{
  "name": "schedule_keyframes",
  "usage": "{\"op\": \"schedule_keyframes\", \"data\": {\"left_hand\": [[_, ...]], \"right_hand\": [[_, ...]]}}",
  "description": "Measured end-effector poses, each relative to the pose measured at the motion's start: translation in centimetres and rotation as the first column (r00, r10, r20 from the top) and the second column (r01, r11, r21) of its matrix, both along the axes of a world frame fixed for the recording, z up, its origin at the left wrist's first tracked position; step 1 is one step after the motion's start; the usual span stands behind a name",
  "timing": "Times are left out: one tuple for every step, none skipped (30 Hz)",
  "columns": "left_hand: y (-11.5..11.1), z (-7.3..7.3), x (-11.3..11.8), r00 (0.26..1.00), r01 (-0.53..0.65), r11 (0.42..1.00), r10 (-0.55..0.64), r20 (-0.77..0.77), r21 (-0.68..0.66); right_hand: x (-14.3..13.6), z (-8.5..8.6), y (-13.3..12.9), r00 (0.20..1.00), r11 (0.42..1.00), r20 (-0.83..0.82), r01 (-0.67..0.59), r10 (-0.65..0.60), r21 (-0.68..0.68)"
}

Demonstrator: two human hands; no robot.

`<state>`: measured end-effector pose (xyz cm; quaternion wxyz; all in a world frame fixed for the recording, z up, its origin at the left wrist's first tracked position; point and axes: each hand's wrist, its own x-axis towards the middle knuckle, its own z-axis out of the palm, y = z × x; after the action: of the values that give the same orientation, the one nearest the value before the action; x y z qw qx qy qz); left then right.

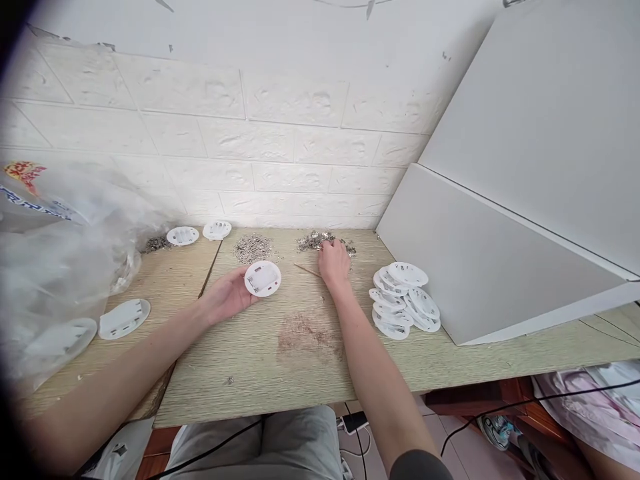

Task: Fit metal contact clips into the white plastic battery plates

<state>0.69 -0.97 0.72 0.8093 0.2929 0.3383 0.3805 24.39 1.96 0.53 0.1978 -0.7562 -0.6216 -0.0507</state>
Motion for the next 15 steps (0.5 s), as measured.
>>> {"op": "schedule_keyframes", "data": {"left_hand": [[0.02,0.08,-0.04,1.0,0.002,1.0,-0.002,0.006,-0.012],[0.03,0.18,-0.03,1.0,0.006,1.0,-0.006,0.008,-0.02],[0.02,0.28,0.01,1.0,0.015,1.0,-0.015,0.009,-0.02],[-0.01,0.39,0.06,1.0,0.028,1.0,-0.028,0.011,-0.013],[-0.08,0.48,0.11,0.999,0.042,0.999,-0.042,0.012,0.0],[-0.17,0.56,0.14,0.998,0.056,0.998,-0.056,0.011,0.017],[-0.28,0.64,0.15,0.998,0.064,0.997,-0.065,0.007,0.034],[-0.39,0.7,0.15,0.998,0.067,0.997,-0.068,0.001,0.049],[-0.48,0.75,0.13,0.998,0.066,0.996,-0.066,-0.003,0.063],[-0.55,0.78,0.11,0.998,0.067,0.995,-0.066,-0.005,0.072],[-0.59,0.79,0.08,0.998,0.069,0.994,-0.069,-0.006,0.079],[-0.6,0.79,0.06,0.997,0.071,0.994,-0.071,-0.008,0.087],[-0.6,0.77,0.02,0.997,0.071,0.993,-0.071,-0.012,0.097],[-0.59,0.74,-0.02,0.998,0.069,0.992,-0.067,-0.021,0.11],[-0.58,0.71,-0.06,0.997,0.065,0.989,-0.061,-0.038,0.13]], "right_hand": [[0.11,-0.09,0.0,1.0,1.0,-0.001,-0.002,0.002,0.009],[0.19,-0.14,-0.02,1.0,1.0,-0.004,-0.002,0.002,0.015],[0.24,-0.16,-0.05,1.0,1.0,-0.008,0.0,0.0,0.019],[0.28,-0.18,-0.11,1.0,1.0,-0.012,0.004,-0.004,0.023],[0.32,-0.2,-0.17,1.0,1.0,-0.017,0.007,-0.006,0.026],[0.37,-0.23,-0.24,1.0,1.0,-0.021,0.007,-0.006,0.03],[0.43,-0.28,-0.3,1.0,0.999,-0.025,0.004,-0.003,0.033],[0.51,-0.34,-0.35,1.0,0.999,-0.031,-0.001,0.003,0.039],[0.59,-0.4,-0.36,0.999,0.999,-0.039,-0.008,0.009,0.049],[0.67,-0.47,-0.35,0.999,0.998,-0.05,-0.012,0.015,0.064],[0.73,-0.52,-0.32,0.998,0.996,-0.064,-0.016,0.022,0.089],[0.76,-0.55,-0.27,0.996,0.992,-0.082,-0.022,0.032,0.122],[0.72,-0.54,-0.22,0.993,0.987,-0.106,-0.03,0.047,0.16],[0.6,-0.5,-0.21,0.988,0.979,-0.138,-0.038,0.067,0.199],[0.38,-0.41,-0.24,0.979,0.971,-0.182,-0.05,0.094,0.232]]}}
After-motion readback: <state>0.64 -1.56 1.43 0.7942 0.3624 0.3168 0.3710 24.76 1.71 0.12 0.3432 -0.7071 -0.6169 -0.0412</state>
